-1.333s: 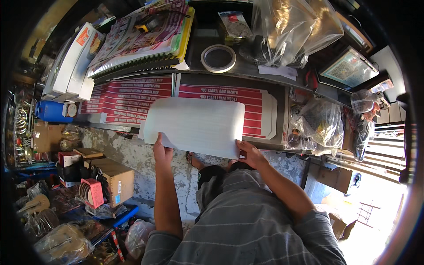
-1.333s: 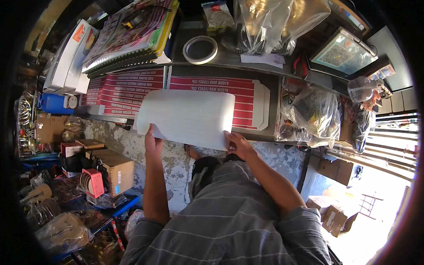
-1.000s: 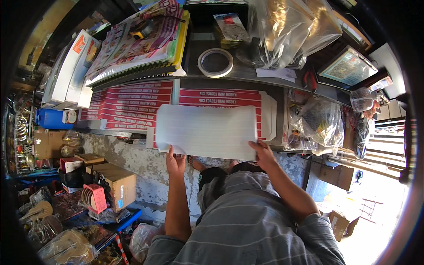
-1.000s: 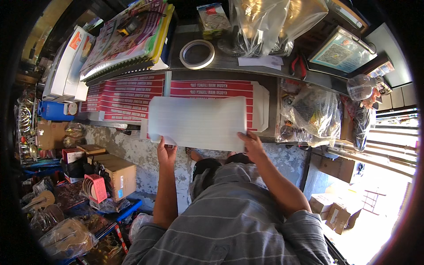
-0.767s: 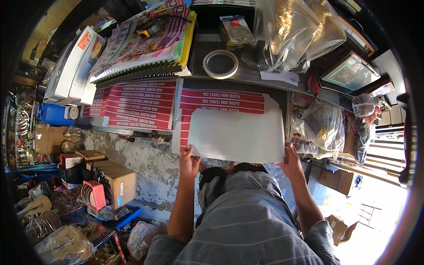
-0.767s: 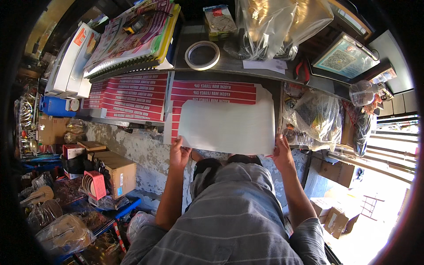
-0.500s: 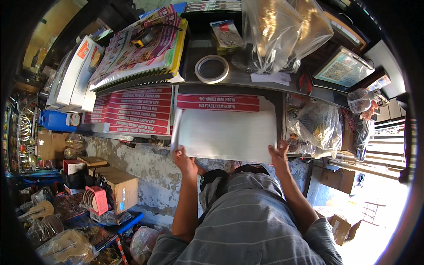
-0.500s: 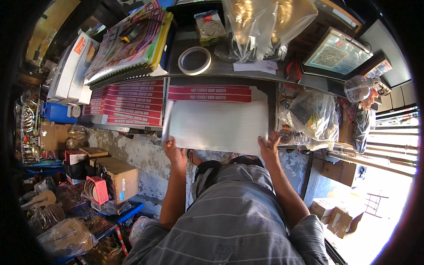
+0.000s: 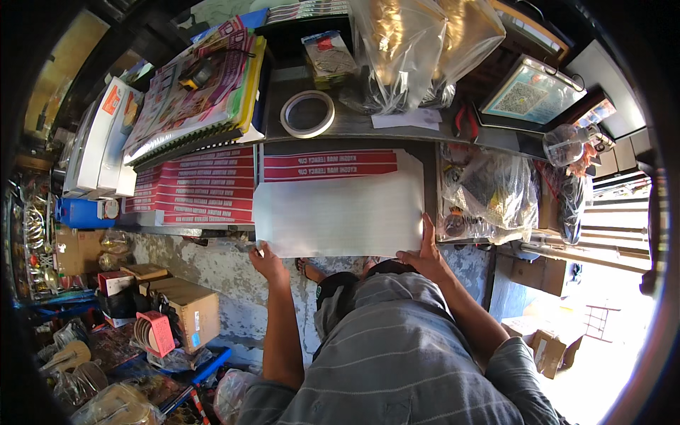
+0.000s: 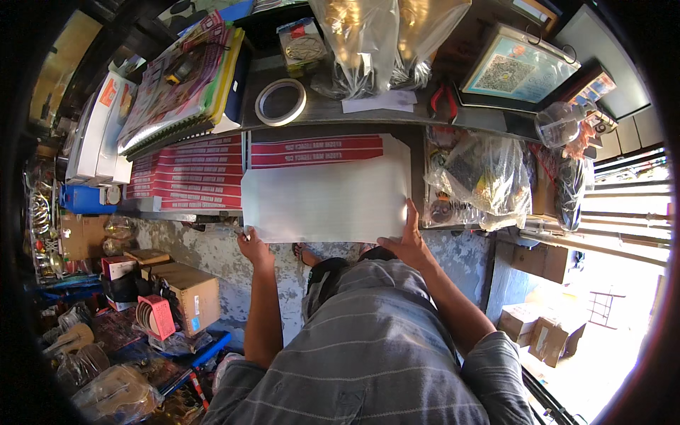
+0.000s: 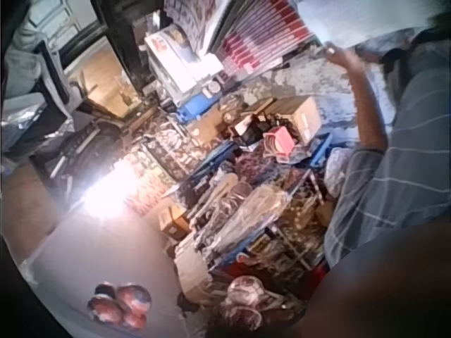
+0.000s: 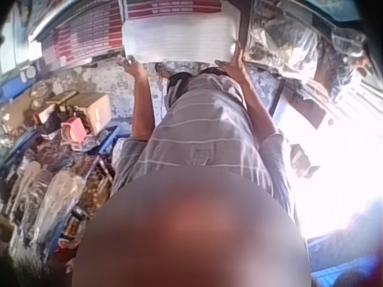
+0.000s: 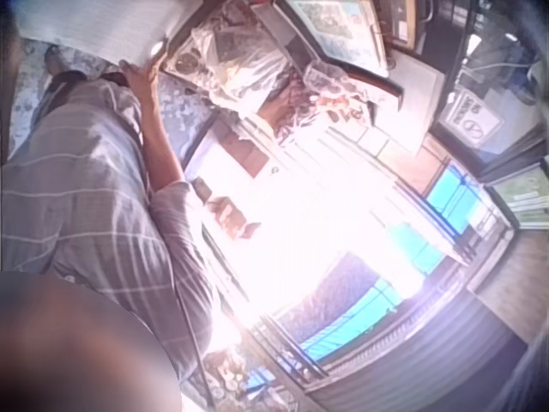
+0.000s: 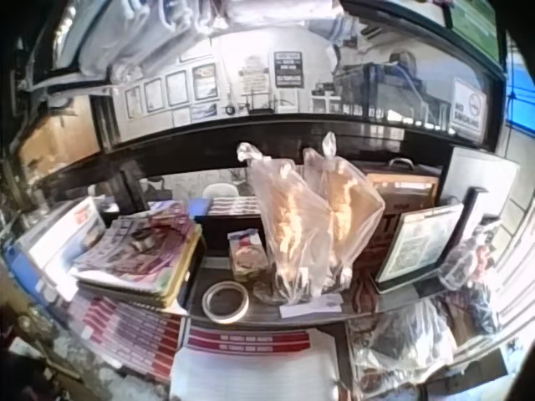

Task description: The person repeatedly folds large red-and-white printed paper sheets in half and stacks them on a cluttered workbench. The person handles the sheets one at a time, aligning edges before folding and placing each folded sheet onto a growing stack.

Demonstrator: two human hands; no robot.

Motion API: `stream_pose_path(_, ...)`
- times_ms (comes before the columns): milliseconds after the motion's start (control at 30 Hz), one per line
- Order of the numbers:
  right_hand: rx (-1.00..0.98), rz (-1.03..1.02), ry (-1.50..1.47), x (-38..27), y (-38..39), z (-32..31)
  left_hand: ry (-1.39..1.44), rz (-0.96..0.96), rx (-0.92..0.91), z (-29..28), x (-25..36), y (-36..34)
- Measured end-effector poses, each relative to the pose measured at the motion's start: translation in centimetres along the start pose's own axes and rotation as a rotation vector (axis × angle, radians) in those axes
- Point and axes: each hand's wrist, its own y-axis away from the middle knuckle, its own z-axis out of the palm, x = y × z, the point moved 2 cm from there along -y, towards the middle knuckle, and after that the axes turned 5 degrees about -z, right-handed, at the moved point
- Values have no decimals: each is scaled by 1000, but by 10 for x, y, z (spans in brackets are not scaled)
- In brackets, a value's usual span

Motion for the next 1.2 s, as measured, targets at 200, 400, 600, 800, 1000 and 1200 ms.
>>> stream_pose_path(200,182,166,118,1,2,-14,-102,92,-123,-10,22,28)
stream_pose_path(400,52,15,-211,-20,-18,-15,-114,-287,-454,-17,51,28)
stream_pose_path(600,98,62,-402,-10,-21,7,-261,-286,-515,-8,32,15)
stream_pose_path(800,261,-123,173,-12,-55,33,-410,-182,-590,15,43,25)
stream_pose_path(1000,351,39,273,-31,-82,52,-238,-271,-756,41,40,68)
stream_pose_path(1200,103,-570,249,-70,-68,63,-177,-340,-712,55,48,76)
